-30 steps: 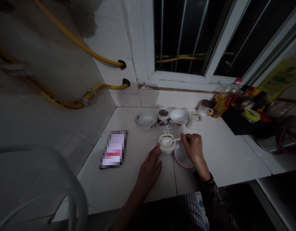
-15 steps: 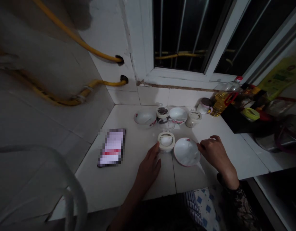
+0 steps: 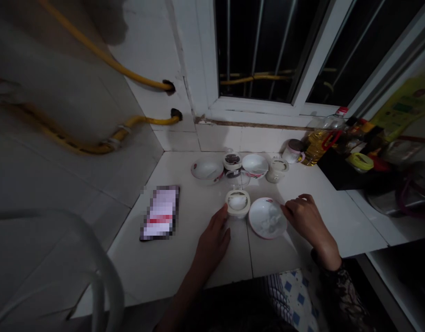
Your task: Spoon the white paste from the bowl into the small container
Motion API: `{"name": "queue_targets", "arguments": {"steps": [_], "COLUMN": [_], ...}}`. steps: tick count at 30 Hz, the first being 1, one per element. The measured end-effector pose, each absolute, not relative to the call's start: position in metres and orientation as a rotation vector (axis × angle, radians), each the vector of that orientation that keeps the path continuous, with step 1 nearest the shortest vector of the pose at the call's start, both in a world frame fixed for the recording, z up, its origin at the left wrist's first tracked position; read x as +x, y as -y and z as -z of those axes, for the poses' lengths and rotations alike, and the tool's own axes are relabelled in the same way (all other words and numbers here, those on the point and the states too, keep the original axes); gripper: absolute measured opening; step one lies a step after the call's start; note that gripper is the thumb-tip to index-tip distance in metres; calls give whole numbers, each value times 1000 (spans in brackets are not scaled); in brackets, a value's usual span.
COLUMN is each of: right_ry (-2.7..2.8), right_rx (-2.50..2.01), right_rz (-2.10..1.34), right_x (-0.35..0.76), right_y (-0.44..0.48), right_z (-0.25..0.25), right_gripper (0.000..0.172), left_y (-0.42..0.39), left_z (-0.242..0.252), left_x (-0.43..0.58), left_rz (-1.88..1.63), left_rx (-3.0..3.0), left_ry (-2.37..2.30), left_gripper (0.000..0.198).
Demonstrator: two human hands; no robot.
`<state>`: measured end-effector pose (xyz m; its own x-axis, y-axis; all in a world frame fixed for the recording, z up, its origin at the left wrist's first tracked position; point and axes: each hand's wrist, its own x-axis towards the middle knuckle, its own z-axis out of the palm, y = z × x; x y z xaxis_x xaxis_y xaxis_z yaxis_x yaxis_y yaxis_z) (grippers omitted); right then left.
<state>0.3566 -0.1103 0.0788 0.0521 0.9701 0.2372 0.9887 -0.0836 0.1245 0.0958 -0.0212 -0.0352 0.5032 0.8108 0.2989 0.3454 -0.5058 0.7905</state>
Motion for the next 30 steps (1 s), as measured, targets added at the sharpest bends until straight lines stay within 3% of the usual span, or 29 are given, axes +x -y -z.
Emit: {"name": "queue_targets", "arguments": {"steps": [16, 30], "right_ry": [2118, 1542], "right_rx": [-1886, -1899], "right_rz": [-27, -318], "right_x": [348, 354], "right_y": [107, 113], "right_z": [-68, -59], "right_gripper": [53, 56], "left_y": [21, 22], "left_z": [35, 36], "left_x": [95, 96], "left_rz": [-897, -896], "left_rx": [2060, 2056], "left_ry": [-927, -951], "left_gripper": [71, 70]}}
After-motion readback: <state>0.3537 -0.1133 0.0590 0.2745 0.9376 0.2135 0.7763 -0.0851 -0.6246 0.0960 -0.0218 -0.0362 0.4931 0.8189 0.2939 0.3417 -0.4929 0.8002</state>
